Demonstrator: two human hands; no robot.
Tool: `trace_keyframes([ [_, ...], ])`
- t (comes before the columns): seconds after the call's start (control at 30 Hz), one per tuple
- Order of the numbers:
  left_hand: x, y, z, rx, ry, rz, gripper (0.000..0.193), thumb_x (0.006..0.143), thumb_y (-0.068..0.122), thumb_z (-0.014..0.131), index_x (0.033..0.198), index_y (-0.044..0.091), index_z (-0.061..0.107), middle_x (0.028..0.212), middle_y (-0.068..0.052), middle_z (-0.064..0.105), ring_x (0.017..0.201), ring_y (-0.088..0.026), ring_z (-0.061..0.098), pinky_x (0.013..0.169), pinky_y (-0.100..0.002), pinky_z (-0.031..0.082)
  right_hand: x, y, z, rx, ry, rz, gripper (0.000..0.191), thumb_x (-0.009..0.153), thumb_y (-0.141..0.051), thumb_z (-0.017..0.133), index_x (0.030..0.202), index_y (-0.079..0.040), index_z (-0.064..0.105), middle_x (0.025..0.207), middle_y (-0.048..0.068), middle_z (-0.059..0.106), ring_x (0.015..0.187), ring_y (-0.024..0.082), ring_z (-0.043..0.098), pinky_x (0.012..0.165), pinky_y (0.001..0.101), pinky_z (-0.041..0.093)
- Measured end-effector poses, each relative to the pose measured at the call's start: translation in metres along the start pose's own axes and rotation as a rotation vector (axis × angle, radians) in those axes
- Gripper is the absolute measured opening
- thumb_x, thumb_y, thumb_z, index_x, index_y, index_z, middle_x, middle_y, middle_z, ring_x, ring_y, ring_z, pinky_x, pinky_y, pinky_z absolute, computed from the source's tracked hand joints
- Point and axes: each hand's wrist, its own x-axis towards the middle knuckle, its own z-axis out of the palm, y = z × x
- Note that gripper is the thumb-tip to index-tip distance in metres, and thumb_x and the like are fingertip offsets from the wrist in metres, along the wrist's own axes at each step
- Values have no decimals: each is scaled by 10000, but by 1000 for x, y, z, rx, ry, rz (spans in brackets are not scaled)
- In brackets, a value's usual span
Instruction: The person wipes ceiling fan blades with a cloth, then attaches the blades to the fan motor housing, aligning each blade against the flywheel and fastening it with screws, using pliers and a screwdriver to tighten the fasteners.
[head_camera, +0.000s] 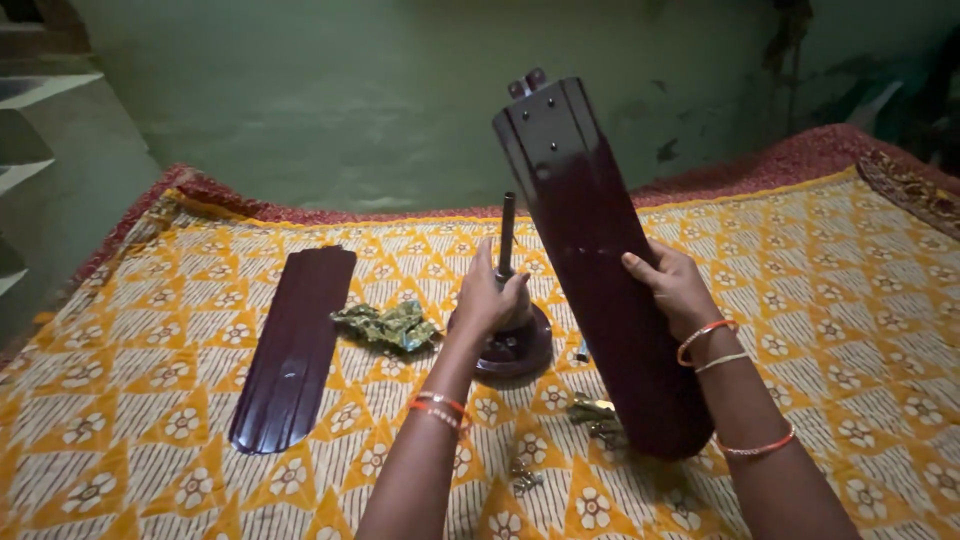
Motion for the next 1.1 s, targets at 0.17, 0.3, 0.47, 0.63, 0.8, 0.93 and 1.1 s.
trace_keyframes([
  [0.17, 13, 16, 20, -25, -22, -180, 956, 817, 323, 818, 1536, 18, 267, 1439, -266, 503, 1323, -431, 505, 1082, -493, 437, -5, 12, -30, -60, 70, 78, 369, 976, -168, 633, 1285, 32, 652, 1101, 101, 743, 921, 163, 698, 826, 319, 576],
  [0.3, 11, 10, 31, 4, -115, -368, 729, 839, 319, 792, 1447, 139, 432, 1327, -140, 637, 1253, -350, 607, 1021, -493, 490, -3, 26, -48, -97, 93, 84, 370, 973, -165, 632, 1291, 21, 653, 1098, 92, 738, 921, 160, 690, 822, 322, 572],
  [0.47, 2, -19, 43, 86, -84, -251, 694, 742, 253, 887, 1312, 151, 505, 1295, -91, 640, 1262, -315, 596, 1023, -494, 502, 0, 47, -66, -201, 101, 109, 373, 967, -167, 638, 1283, 31, 654, 1071, 99, 736, 898, 162, 690, 804, 329, 571],
  [0.63, 0, -35, 48, 163, -220, -363, 967, 649, 248, 961, 1422, 236, 380, 1475, 1, 455, 1456, -234, 342, 1114, -592, 363, 4, 66, -70, -227, 61, 113, 374, 971, -169, 654, 1272, 52, 667, 1067, 106, 743, 874, 161, 687, 790, 320, 562],
  [0.8, -5, -46, 51, 69, -202, -320, 991, 634, 217, 945, 1449, 236, 381, 1494, -30, 461, 1476, -237, 352, 1212, -485, 351, 0, 73, -71, -222, 85, 188, 383, 945, -159, 649, 1283, 21, 640, 1075, 94, 757, 885, 154, 713, 781, 318, 575],
  [0.93, -4, -53, 48, 16, -192, -306, 993, 614, 181, 939, 1447, 252, 403, 1517, -48, 443, 1463, -248, 388, 1201, -477, 379, -2, 72, -73, -267, 109, 193, 368, 944, -160, 654, 1268, 13, 667, 1036, 94, 752, 854, 159, 700, 758, 326, 573],
  [1.1, -2, -57, 44, 0, -211, -279, 1038, 612, 177, 941, 1481, 271, 381, 1518, -47, 439, 1431, -257, 427, 1196, -485, 369, -2, 68, -83, -446, 145, 192, 325, 965, -177, 667, 1220, 22, 702, 976, 109, 743, 801, 173, 681, 724, 346, 559],
])
